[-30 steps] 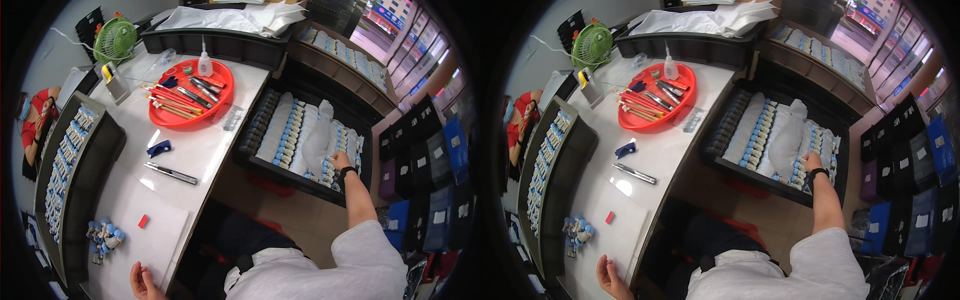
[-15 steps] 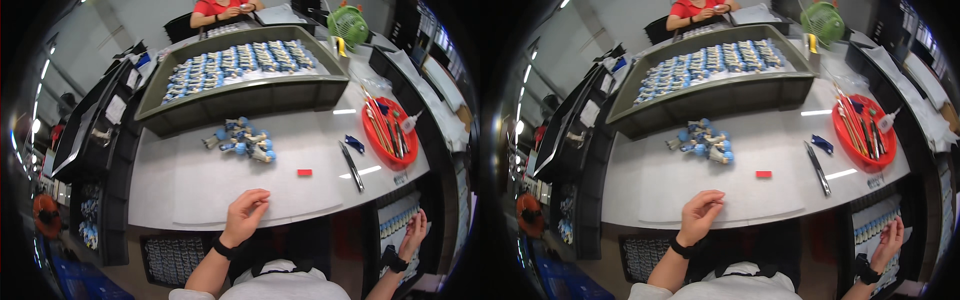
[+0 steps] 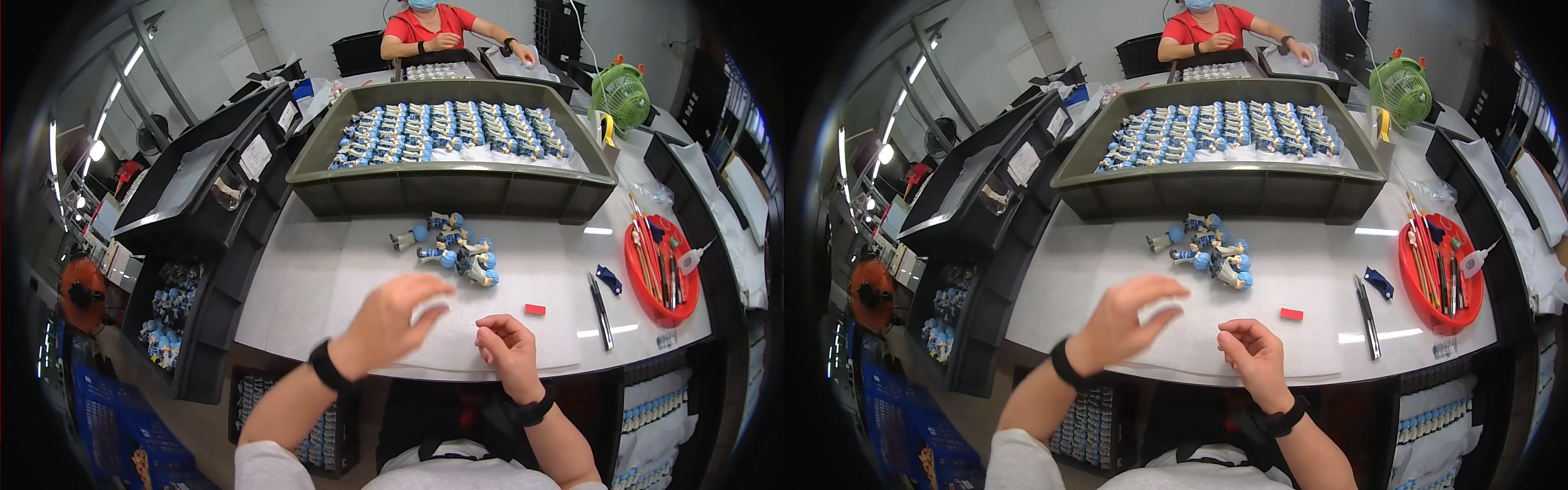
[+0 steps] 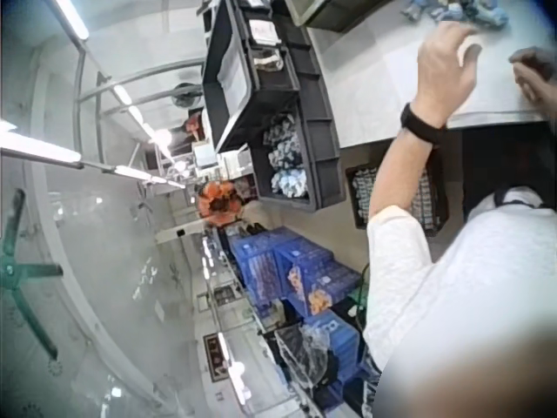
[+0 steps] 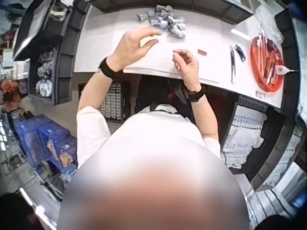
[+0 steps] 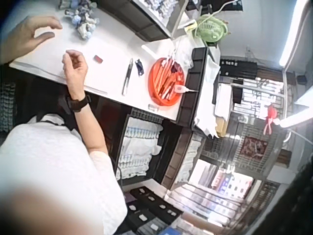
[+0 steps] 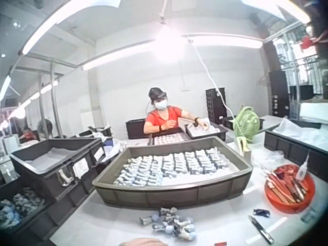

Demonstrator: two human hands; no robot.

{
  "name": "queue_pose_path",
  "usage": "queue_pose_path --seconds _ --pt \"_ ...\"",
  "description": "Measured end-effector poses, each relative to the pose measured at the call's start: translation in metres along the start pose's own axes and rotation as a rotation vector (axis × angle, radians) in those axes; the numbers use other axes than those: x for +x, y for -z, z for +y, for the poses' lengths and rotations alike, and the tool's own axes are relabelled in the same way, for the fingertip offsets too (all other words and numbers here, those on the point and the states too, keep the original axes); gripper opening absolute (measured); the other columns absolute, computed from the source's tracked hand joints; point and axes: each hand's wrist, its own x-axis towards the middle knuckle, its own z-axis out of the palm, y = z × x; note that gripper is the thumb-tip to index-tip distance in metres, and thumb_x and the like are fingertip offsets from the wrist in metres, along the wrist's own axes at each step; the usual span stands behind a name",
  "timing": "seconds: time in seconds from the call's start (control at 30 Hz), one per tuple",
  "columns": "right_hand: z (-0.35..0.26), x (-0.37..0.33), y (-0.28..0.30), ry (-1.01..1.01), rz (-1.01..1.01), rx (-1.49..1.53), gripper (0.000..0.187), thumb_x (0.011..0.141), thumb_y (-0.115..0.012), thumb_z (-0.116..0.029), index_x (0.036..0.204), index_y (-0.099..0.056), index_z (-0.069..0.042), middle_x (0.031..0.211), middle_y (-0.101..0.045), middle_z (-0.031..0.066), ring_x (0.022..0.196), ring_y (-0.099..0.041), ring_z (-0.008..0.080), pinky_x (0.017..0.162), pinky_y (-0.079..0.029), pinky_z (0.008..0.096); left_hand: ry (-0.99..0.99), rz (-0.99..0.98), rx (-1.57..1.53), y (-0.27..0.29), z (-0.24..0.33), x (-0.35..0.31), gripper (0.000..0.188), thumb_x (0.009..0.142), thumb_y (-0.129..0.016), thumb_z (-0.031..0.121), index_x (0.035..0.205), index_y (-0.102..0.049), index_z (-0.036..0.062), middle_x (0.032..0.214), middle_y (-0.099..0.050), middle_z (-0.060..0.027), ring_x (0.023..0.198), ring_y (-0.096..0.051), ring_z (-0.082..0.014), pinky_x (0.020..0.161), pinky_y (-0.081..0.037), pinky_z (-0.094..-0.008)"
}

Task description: The person picks up small blue-and-white figurines from a tray, rubs them with a red block, and uses a craft knife to trim excess material. Finished pieces are placed into a drawer. The person repeats this process for several figurines.

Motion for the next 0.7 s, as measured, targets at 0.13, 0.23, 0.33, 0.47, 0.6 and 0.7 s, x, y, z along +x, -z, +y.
queue_pose_path --seconds 0.13,0.23,0.33,0.47,0.6,0.7 --pt "0.012 -0.002 0.001 0.123 -0.013 -0.177 0.017 0.085 -0.064 -0.005 0.100 -0.060 0.002 0.083 -0.061 0.0010 0.072 -0.055 0.0046 0.064 -0.044 0.0179 0.091 -0.090 0.264 0.011 -0.060 0.051 0.022 0.073 -0.065 0.003 0.095 -0.065 0.0048 0.090 -0.064 -0.0115 0.085 -0.060 -0.0314 0.076 -0.049 -0.0354" --pt "0.014 -0.004 -0.002 0.140 -0.049 -0.188 0.017 0.084 -0.064 -0.002 0.100 -0.059 0.003 0.084 -0.060 0.0008 0.077 -0.056 0.0055 0.069 -0.045 0.0186 0.224 -0.241 0.444 0.007 -0.099 0.070 0.028 0.071 -0.068 0.005 0.099 -0.066 0.0078 0.098 -0.063 -0.0119 0.092 -0.060 -0.0305 0.082 -0.048 -0.0376" --pt "0.017 -0.003 -0.001 0.156 -0.064 -0.182 0.017 0.085 -0.063 -0.002 0.100 -0.059 0.003 0.085 -0.061 0.0013 0.077 -0.056 0.0057 0.069 -0.045 0.0189 0.355 -0.377 0.474 -0.006 -0.120 0.078 0.030 0.070 -0.069 0.007 0.100 -0.066 0.0077 0.100 -0.064 -0.0128 0.094 -0.060 -0.0302 0.083 -0.048 -0.0377" --pt "0.017 -0.003 0.001 0.153 -0.077 -0.174 0.016 0.085 -0.062 -0.003 0.100 -0.059 0.003 0.084 -0.061 0.0016 0.076 -0.056 0.0059 0.067 -0.046 0.0191 0.423 -0.308 0.417 -0.002 -0.126 0.070 0.036 0.068 -0.072 0.010 0.102 -0.064 0.0045 0.092 -0.066 -0.0150 0.088 -0.063 -0.0296 0.080 -0.050 -0.0365" --pt "0.012 -0.004 0.003 0.113 -0.056 -0.196 0.016 0.087 -0.061 -0.006 0.100 -0.059 0.002 0.083 -0.061 0.0017 0.075 -0.057 0.0063 0.064 -0.046 0.0194 0.520 -0.177 -0.159 0.018 -0.084 0.056 0.031 0.079 -0.065 0.007 0.109 -0.059 0.0011 0.095 -0.065 -0.0085 0.086 -0.062 -0.0145 0.073 -0.050 -0.0275" --pt "0.012 -0.004 0.006 0.111 -0.067 -0.145 0.022 0.088 -0.060 -0.010 0.107 -0.056 0.001 0.088 -0.062 0.0044 0.076 -0.058 0.0085 0.063 -0.047 0.0203 0.505 -0.177 -0.775 0.011 -0.049 0.029 0.032 0.088 -0.057 0.005 0.120 -0.051 0.0005 0.104 -0.062 -0.0076 0.092 -0.059 -0.0128 0.079 -0.048 -0.0263"
